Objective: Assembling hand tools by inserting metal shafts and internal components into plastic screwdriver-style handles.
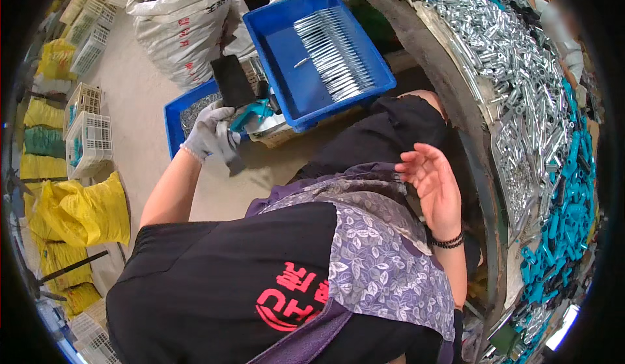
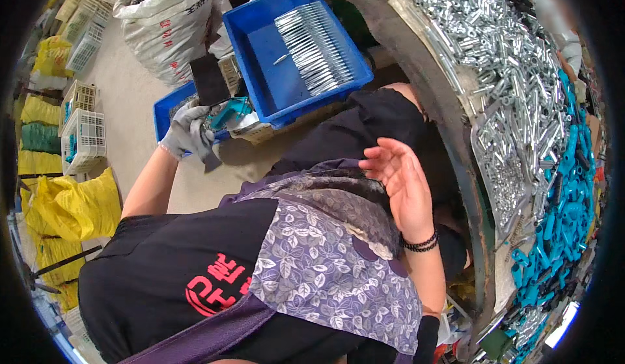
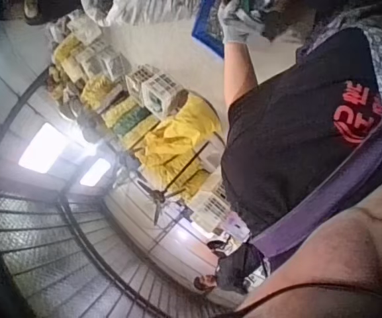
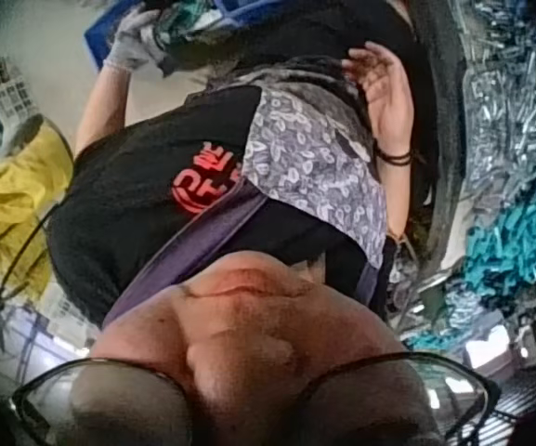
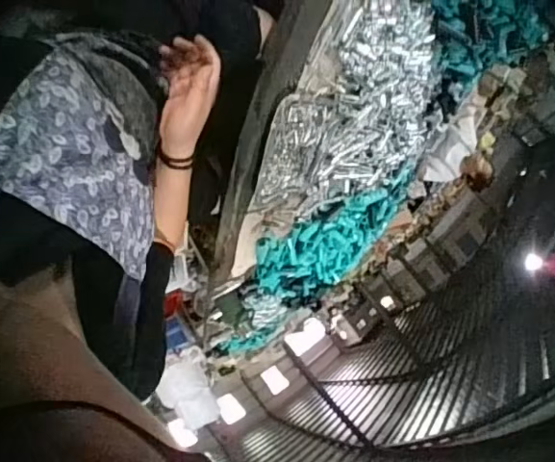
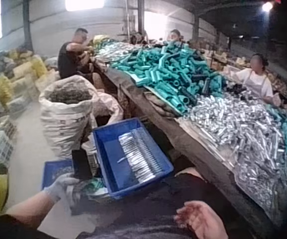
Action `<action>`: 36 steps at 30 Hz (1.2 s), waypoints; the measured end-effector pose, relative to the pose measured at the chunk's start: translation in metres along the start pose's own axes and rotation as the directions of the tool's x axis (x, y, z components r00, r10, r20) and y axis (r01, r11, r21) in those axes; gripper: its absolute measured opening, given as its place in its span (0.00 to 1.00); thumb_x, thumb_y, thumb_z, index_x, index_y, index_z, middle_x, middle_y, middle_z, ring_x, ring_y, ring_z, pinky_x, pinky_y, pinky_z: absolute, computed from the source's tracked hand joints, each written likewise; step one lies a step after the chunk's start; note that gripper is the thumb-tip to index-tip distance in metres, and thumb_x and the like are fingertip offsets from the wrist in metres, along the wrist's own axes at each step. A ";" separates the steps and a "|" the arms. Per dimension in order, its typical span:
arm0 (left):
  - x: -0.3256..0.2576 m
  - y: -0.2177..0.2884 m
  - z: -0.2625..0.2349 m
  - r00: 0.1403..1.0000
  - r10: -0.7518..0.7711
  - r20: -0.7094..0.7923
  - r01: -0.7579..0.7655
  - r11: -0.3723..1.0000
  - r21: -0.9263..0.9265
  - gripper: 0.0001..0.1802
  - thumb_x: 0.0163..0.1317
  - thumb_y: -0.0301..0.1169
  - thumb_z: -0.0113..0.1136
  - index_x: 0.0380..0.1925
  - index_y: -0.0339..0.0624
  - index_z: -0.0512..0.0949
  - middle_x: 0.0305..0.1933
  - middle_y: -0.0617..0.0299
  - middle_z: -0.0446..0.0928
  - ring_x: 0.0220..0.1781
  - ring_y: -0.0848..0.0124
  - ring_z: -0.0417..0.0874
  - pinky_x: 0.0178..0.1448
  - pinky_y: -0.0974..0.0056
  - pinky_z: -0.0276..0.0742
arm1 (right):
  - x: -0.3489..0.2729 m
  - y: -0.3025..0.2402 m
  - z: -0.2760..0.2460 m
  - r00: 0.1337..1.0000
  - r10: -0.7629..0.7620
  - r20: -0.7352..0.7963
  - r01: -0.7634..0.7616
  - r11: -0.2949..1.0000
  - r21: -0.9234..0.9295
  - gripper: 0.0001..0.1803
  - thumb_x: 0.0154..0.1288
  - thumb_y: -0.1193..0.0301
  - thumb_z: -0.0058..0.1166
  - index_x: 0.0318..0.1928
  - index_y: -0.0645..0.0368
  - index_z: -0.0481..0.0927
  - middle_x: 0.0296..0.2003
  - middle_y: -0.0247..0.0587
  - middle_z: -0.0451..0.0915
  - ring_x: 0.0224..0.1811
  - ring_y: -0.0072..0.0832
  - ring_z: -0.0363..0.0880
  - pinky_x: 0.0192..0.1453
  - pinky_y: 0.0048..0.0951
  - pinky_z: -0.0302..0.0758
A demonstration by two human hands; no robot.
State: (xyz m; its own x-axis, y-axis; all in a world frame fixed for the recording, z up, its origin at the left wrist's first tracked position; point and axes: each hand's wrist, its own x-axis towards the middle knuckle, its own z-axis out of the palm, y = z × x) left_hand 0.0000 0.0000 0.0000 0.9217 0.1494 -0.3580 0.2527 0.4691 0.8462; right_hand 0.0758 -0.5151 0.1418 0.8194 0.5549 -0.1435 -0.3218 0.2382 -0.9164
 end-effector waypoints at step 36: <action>-0.007 0.134 0.229 0.875 0.211 0.437 -0.244 0.970 0.021 0.25 0.78 0.37 0.51 0.69 0.38 0.68 0.37 0.70 0.73 0.35 0.83 0.69 0.38 0.78 0.67 | 0.006 -0.011 0.014 0.967 -0.239 0.092 0.256 0.901 -0.349 0.27 0.78 0.63 0.40 0.69 0.66 0.65 0.63 0.45 0.73 0.68 0.30 0.70 0.72 0.31 0.63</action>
State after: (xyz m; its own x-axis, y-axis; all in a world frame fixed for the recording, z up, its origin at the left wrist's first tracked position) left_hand 0.0950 -0.1370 0.2064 0.9879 -0.1503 0.0376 0.0260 0.4003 0.9160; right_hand 0.0779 -0.5036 0.1561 0.8254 0.5529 0.1145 0.0852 0.0786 -0.9933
